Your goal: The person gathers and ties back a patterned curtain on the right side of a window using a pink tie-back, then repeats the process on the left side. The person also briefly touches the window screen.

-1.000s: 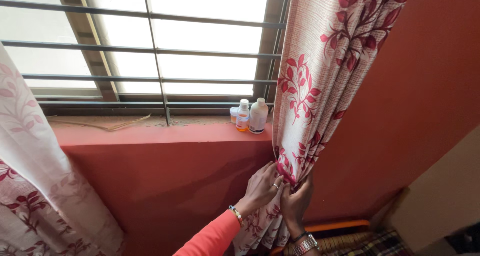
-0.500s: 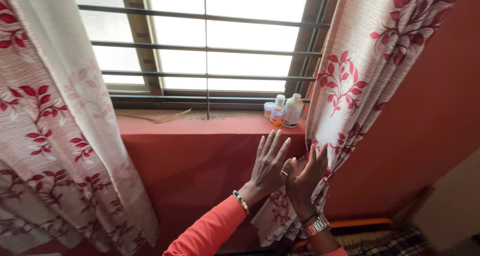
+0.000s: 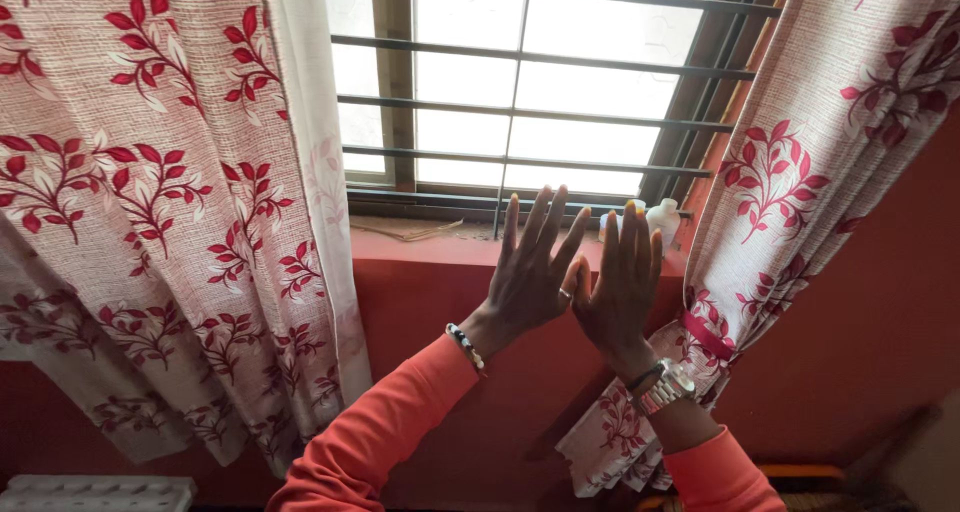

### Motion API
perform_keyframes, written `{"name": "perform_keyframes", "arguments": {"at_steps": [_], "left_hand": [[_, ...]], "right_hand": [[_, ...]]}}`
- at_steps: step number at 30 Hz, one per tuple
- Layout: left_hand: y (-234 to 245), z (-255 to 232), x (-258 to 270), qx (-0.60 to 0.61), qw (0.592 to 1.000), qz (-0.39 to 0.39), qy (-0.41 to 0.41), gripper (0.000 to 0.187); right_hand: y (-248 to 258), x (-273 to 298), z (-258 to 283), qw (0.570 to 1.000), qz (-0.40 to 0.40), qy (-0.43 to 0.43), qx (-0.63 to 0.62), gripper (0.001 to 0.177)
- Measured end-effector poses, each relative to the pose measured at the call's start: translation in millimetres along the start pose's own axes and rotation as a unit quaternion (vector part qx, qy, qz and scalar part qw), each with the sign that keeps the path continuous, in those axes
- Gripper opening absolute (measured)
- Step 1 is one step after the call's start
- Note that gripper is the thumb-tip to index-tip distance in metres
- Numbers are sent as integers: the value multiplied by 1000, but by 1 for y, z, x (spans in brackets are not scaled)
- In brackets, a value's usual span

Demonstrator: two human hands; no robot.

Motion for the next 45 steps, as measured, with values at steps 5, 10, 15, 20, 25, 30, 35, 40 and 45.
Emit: {"name": "perform_keyframes", "arguments": {"at_steps": [5, 10, 15, 20, 25, 30, 35, 40, 45], "left_hand": [[38, 18, -39, -106, 994, 2, -23, 75], [66, 26, -72, -259, 965, 28, -43, 72], [94, 36, -87, -300, 953, 3, -41, 70], [115, 56, -93, -328, 944, -13, -40, 71], [122, 79, -87, -335, 942, -5, -23, 74], [129, 101, -81, -341, 940, -12, -23, 80], [142, 132, -72, -375, 927, 22, -1, 86], [159, 155, -60, -411, 911, 30, 21, 94], [179, 176, -49, -440, 894, 22, 84, 105]], "right_hand": [[7, -64, 35, 997, 3, 74, 16, 71], [18, -113, 63, 993, 24, 112, 26, 73], [25, -142, 90, 991, 29, 130, 31, 78], [18, -163, 113, 988, 17, 150, -31, 84], [-5, -171, 124, 983, 17, 170, -71, 91], [-35, -178, 127, 974, 3, 172, -150, 91], [-65, -180, 131, 959, -3, 179, -222, 86], [-94, -180, 148, 939, -23, 187, -289, 80], [-116, -181, 165, 919, -6, 183, -349, 77]]}}
Point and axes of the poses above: each hand's wrist, its own x-axis away from the middle knuckle, its own y-axis out of the back of the hand, z = x × y, the point moved 5 cm from there along -x, towards the middle knuckle, and after that the axes turned 4 degrees about -z, right-handed, at the moved point
